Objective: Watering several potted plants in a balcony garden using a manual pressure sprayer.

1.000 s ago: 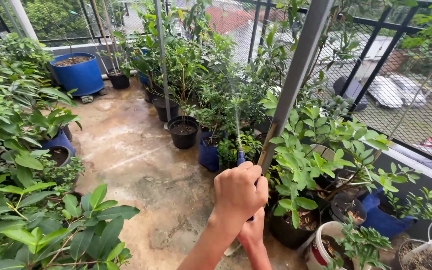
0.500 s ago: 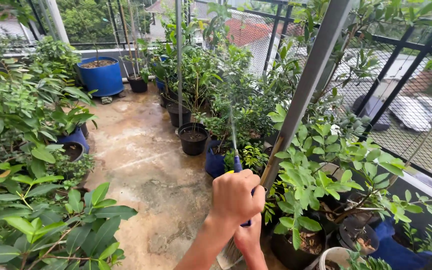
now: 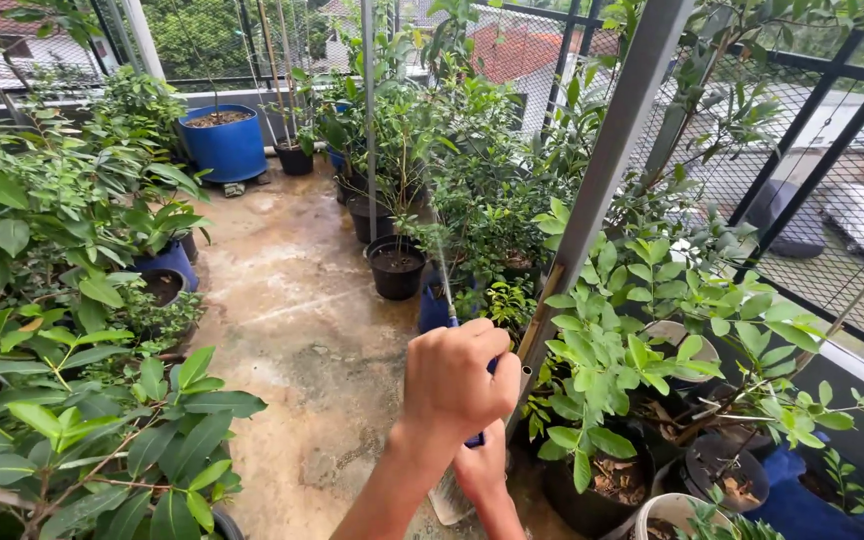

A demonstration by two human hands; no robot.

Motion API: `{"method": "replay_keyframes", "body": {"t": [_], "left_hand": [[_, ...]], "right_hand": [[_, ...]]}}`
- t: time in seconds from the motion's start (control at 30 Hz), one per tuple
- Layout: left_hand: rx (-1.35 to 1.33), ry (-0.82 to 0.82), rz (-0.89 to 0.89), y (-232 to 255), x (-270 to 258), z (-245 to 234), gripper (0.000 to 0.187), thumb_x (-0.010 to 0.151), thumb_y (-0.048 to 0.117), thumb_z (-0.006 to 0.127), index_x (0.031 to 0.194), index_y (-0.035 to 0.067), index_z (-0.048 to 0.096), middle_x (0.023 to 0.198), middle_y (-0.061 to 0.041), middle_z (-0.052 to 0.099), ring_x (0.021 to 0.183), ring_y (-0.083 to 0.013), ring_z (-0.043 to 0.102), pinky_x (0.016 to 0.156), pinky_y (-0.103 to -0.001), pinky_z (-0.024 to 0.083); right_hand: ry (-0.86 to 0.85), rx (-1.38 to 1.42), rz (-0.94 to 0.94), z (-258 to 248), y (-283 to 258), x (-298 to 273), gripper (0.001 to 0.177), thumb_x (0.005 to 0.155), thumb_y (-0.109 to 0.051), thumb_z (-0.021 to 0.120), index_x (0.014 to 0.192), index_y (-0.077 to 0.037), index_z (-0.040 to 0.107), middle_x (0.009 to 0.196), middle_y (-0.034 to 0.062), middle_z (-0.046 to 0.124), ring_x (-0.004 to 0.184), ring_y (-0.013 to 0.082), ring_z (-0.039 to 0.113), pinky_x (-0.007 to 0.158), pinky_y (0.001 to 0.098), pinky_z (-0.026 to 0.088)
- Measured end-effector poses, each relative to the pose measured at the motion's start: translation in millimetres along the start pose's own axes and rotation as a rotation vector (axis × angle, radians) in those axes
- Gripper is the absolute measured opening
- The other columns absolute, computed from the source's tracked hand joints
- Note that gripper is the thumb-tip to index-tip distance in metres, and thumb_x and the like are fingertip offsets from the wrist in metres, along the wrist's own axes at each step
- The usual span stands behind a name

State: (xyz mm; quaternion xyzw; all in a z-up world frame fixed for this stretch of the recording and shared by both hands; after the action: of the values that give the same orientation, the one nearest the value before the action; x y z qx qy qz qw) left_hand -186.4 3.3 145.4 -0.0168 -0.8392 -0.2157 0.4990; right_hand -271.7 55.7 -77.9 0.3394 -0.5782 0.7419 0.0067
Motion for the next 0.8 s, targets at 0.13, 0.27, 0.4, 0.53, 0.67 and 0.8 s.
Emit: {"method": "replay_keyframes", "body": {"t": [0.13,0.27,0.4,0.53,0.67,0.8], "left_hand": [[-0.027,-0.016,-0.035,0.0,2.3,13.3,0.020,0.081,0.017,0.059,0.064,0.008,0.059,0.069,-0.010,0.064,0.058,-0.0338,0.063,0.053,-0.045,0.050],[-0.026,-0.027,-0.038,6.6,3.1,25.2,0.020,0.080,0.018,0.059,0.063,0.008,0.060,0.068,-0.011,0.065,0.058,-0.0339,0.064,0.053,-0.045,0.051],[-0.069,-0.014,-0.014,15.0,3.1,33.2,0.018,0.081,0.018,0.059,0.067,0.009,0.062,0.071,-0.010,0.065,0.058,-0.0337,0.064,0.054,-0.044,0.052],[-0.060,-0.013,-0.045,12.9,-1.7,36.5,0.021,0.082,0.019,0.060,0.065,0.007,0.057,0.068,-0.010,0.061,0.059,-0.0344,0.062,0.054,-0.046,0.050],[-0.059,-0.044,-0.098,-2.6,-5.0,42.4,0.022,0.083,0.019,0.061,0.065,0.008,0.055,0.069,-0.010,0.060,0.059,-0.0346,0.062,0.055,-0.047,0.049],[-0.095,-0.010,-0.087,-26.2,-1.6,46.5,0.018,0.083,0.018,0.061,0.069,0.008,0.058,0.071,-0.009,0.061,0.061,-0.0340,0.062,0.057,-0.046,0.050]], "right_hand": [[-0.029,-0.010,0.065,-13.7,12.2,-0.4,0.014,0.081,-0.008,0.074,0.088,0.004,0.070,0.073,0.0008,0.068,0.068,0.0063,0.058,0.058,0.0291,0.049],[-0.020,-0.053,0.081,-27.2,16.9,0.1,0.016,0.082,-0.008,0.075,0.075,0.004,0.068,0.062,-0.0024,0.062,0.059,0.0038,0.051,0.050,0.0278,0.043],[-0.012,-0.022,0.020,-34.5,-9.8,6.9,0.015,0.080,-0.008,0.074,0.088,0.004,0.069,0.075,0.0001,0.069,0.069,0.0052,0.059,0.059,0.0276,0.050],[-0.022,-0.071,-0.029,-45.3,-2.7,10.9,0.023,0.078,-0.008,0.074,0.098,0.003,0.070,0.083,0.0021,0.074,0.076,0.0075,0.065,0.067,0.0285,0.055],[-0.009,-0.065,0.016,-42.6,4.5,15.6,0.026,0.076,-0.007,0.075,0.100,0.003,0.071,0.086,0.0044,0.074,0.079,0.0110,0.065,0.069,0.0312,0.055],[0.006,-0.044,-0.008,-32.3,23.3,33.0,0.026,0.077,-0.006,0.073,0.101,0.002,0.070,0.095,0.0057,0.074,0.089,0.0128,0.066,0.077,0.0318,0.055]]}}
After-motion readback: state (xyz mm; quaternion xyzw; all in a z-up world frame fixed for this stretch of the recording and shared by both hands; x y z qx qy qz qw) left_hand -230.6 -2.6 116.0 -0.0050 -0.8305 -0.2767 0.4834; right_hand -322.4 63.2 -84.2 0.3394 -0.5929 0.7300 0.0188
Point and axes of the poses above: each hand's wrist, its own x-axis towards the middle knuckle, its own z-axis out of the palm, y = z × x, the point moved 3 cm from there along x, towards the middle knuckle
